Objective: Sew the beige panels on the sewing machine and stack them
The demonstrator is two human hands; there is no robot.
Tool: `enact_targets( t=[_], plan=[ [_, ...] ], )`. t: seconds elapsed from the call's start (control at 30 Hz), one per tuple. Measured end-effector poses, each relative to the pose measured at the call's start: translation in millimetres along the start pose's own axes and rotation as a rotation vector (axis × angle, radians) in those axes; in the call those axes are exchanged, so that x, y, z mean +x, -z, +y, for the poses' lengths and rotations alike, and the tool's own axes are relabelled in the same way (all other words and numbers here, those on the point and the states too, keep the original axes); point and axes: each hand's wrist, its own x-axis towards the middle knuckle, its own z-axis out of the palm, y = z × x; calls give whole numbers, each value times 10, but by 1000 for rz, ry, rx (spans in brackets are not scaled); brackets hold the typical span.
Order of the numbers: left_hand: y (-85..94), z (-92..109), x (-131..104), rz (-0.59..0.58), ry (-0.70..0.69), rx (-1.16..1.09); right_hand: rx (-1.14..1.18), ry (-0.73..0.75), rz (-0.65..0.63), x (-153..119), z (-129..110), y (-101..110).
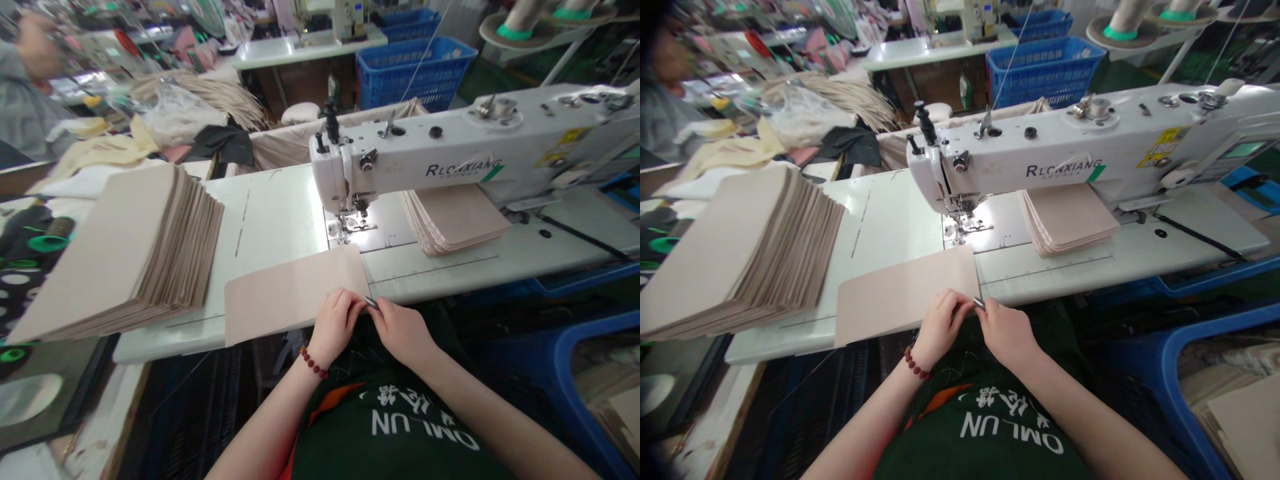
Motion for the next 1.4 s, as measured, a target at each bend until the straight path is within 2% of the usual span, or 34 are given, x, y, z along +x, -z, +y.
enact_targets(
  t=[0.17, 0.4, 0.47, 0.63, 0.77, 0.93, 1.4],
  plan=[
    [107, -49, -20, -15, -70, -50, -14, -81, 37, -2, 147, 17],
    [102, -73, -74, 19, -95, 148, 75, -43, 68, -26, 221, 24],
    [101, -69, -93, 44, -46, 79, 123, -19, 73, -36, 190, 25],
    [189, -49, -50, 91, 205, -125, 210, 14, 105, -10, 64, 48],
    [240, -21, 12, 77, 290, -216, 183, 7, 115, 83, -64, 98],
    [237, -9, 25, 91, 325, -320, 133, 2, 87, 189, -156, 128],
    [242, -7, 24, 83, 313, -318, 64, -12, 58, 205, -208, 138]
  ],
)
